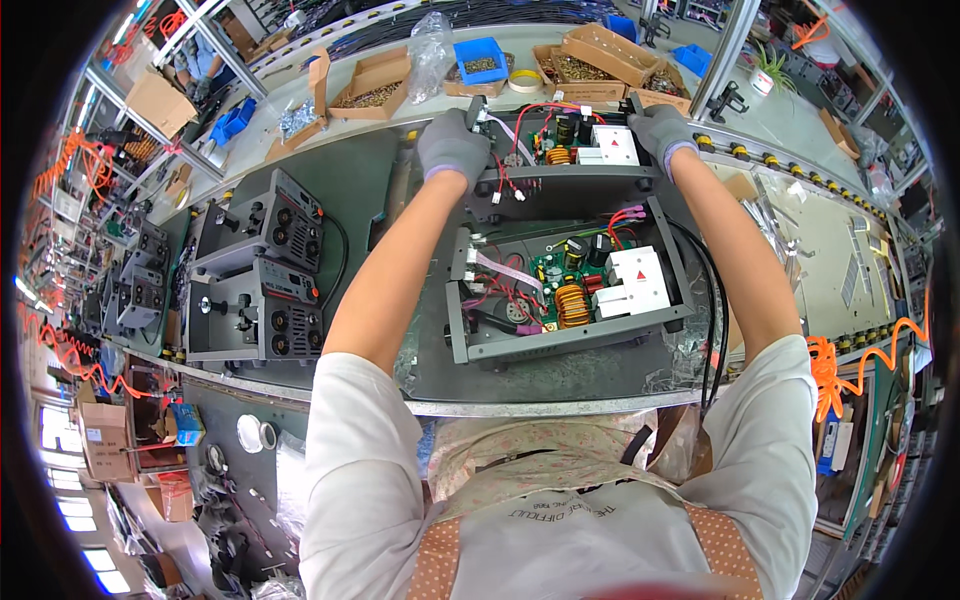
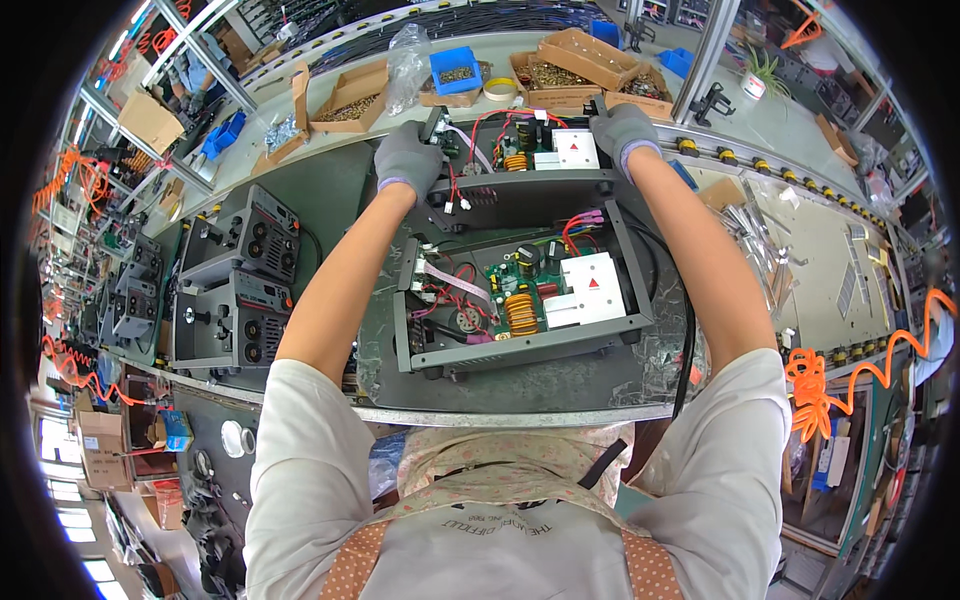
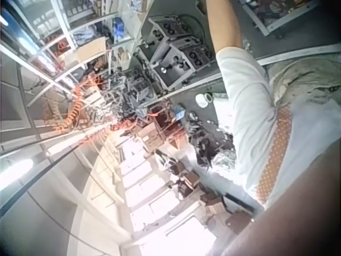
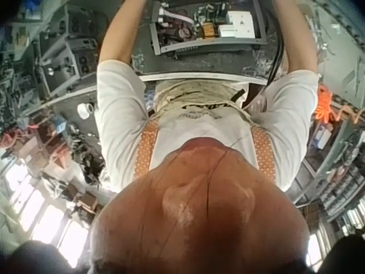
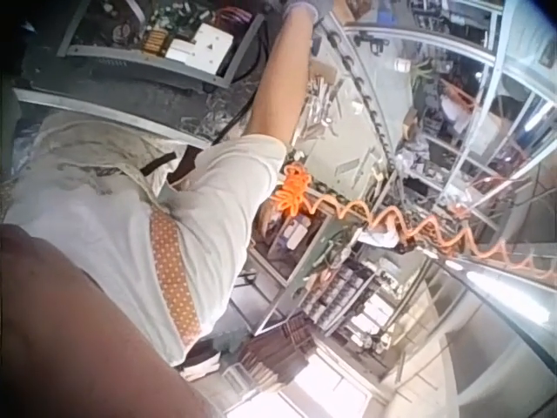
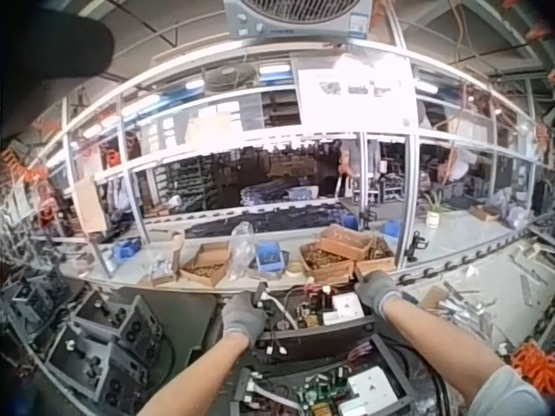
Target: Assembling the internal wiring and components of an electronic power supply unit on a production line.
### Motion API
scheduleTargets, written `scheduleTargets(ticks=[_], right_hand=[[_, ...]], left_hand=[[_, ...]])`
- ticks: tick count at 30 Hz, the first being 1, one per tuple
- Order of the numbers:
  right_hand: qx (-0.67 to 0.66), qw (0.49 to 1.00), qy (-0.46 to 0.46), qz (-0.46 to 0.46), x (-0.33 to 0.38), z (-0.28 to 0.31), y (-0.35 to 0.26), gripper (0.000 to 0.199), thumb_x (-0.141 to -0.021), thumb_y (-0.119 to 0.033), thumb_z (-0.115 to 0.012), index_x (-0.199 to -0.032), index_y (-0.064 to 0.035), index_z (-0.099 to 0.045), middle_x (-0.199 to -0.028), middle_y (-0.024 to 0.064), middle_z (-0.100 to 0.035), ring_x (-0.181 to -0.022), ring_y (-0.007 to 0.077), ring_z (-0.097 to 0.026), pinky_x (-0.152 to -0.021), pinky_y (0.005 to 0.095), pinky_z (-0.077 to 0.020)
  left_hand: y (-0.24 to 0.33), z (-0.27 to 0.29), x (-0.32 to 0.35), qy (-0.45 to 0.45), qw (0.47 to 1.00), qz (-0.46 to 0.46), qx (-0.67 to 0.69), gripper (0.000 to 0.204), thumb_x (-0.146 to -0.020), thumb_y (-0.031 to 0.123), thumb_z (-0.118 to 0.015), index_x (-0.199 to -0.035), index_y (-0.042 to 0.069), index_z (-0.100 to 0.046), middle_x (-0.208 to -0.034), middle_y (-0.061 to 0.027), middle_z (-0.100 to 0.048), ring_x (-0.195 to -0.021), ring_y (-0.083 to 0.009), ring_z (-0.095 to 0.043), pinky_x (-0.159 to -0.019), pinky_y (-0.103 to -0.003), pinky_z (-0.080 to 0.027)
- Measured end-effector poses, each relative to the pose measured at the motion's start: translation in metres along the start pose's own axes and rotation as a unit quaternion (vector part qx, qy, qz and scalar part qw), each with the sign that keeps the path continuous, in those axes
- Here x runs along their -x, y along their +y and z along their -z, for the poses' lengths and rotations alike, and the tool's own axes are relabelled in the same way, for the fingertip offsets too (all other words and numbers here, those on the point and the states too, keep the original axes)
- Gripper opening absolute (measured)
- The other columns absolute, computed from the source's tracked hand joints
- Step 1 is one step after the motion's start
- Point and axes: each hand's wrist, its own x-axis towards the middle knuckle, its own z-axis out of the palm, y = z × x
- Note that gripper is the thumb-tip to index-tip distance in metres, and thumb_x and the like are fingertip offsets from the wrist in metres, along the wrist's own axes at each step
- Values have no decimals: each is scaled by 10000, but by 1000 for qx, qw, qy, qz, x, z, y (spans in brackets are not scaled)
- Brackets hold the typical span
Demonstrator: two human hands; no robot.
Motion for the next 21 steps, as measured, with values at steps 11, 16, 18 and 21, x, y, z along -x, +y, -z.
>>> scheduleTargets(ticks=[11,16,18,21], right_hand=[[-115,976,138,124,89,-2,-17,288,-889,-333,-659,-1008,-72,-689,-951,206,-709,-914,398,-672,-813,459,-516],[-130,972,132,142,101,-7,-4,329,-896,-270,-694,-1095,-11,-662,-986,212,-714,-903,357,-700,-784,424,-522],[-123,973,151,127,105,-6,-4,302,-896,-324,-665,-1056,-68,-677,-955,212,-712,-931,399,-676,-820,462,-521],[-92,978,144,116,105,-4,-4,316,-897,-323,-666,-1074,-62,-675,-950,215,-713,-936,400,-677,-836,464,-525]], left_hand=[[-61,-7,40,199,963,-123,131,429,-733,118,-640,-1153,43,-595,-1114,-202,-618,-1047,-418,-595,-906,-504,-492],[-24,30,27,284,937,-169,111,402,-805,191,-654,-1192,91,-613,-1166,-143,-641,-1140,-342,-587,-990,-499,-440],[-8,46,5,233,947,-215,55,428,-826,218,-634,-1236,101,-605,-1177,-156,-646,-1114,-348,-612,-978,-482,-464],[21,49,-21,89,963,-248,-61,424,-877,282,-579,-1268,123,-617,-1218,-163,-654,-1113,-344,-636,-971,-463,-491]])
